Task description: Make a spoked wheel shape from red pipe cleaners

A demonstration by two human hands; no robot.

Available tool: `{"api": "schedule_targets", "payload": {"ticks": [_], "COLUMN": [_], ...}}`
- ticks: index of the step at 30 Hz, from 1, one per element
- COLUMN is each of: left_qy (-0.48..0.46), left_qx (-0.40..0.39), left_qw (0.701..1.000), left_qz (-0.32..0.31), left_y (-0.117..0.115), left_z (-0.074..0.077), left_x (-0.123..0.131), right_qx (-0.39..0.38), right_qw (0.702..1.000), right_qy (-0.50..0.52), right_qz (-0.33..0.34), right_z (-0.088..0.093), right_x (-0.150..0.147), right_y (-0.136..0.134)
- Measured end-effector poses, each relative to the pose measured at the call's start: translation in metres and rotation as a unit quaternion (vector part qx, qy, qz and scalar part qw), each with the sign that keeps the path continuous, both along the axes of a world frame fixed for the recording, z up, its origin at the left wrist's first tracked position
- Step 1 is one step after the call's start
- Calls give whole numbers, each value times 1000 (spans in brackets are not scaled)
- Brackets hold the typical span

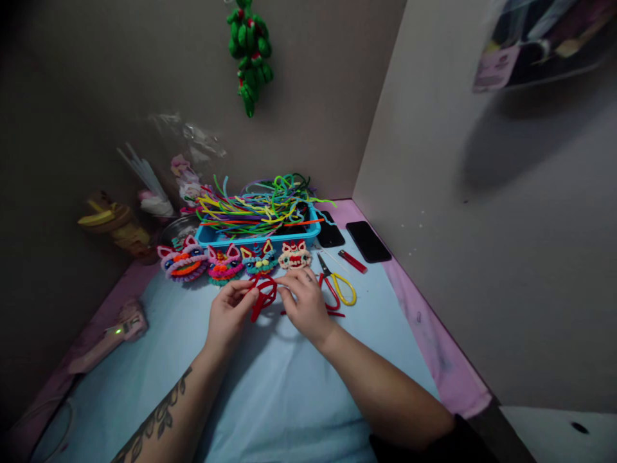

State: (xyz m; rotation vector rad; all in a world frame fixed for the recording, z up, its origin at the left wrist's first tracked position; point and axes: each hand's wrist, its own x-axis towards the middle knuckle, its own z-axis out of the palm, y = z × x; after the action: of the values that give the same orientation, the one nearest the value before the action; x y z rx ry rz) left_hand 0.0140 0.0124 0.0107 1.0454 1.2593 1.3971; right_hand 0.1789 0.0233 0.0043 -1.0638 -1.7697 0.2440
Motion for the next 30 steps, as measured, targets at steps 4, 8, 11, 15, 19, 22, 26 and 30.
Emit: {"api": "schedule_targets", "payload": {"ticks": [4, 8, 11, 15, 19, 22, 26, 30], "left_qy": [9, 1, -9, -16, -18, -18, -10, -10], "left_qx": [4, 2, 0, -4, -6, -4, -2, -8], "left_qw": [1000, 1000, 1000, 1000, 1000, 999, 999, 999], "left_qz": [-14, -17, -18, -20, -25, -30, -38, -30], "left_y": [-2, -3, -2, -2, -2, -2, -2, -2], "left_z": [1, 2, 3, 2, 3, 3, 2, 2], "left_x": [1, 1, 1, 0, 1, 1, 1, 1], "right_qx": [11, 15, 7, -22, -57, -61, -61, -62], "right_qw": [1000, 999, 999, 998, 994, 991, 989, 990], "right_qy": [-5, 1, 2, 17, 55, 54, 22, 20], "right_qz": [29, 43, 51, 60, 71, 105, 131, 129], "right_z": [4, 7, 6, 2, -2, -1, 2, 4], "right_x": [-2, -3, -3, -4, -4, -4, -5, -2], "right_y": [-2, -2, -3, -3, -2, -2, -3, -4]}}
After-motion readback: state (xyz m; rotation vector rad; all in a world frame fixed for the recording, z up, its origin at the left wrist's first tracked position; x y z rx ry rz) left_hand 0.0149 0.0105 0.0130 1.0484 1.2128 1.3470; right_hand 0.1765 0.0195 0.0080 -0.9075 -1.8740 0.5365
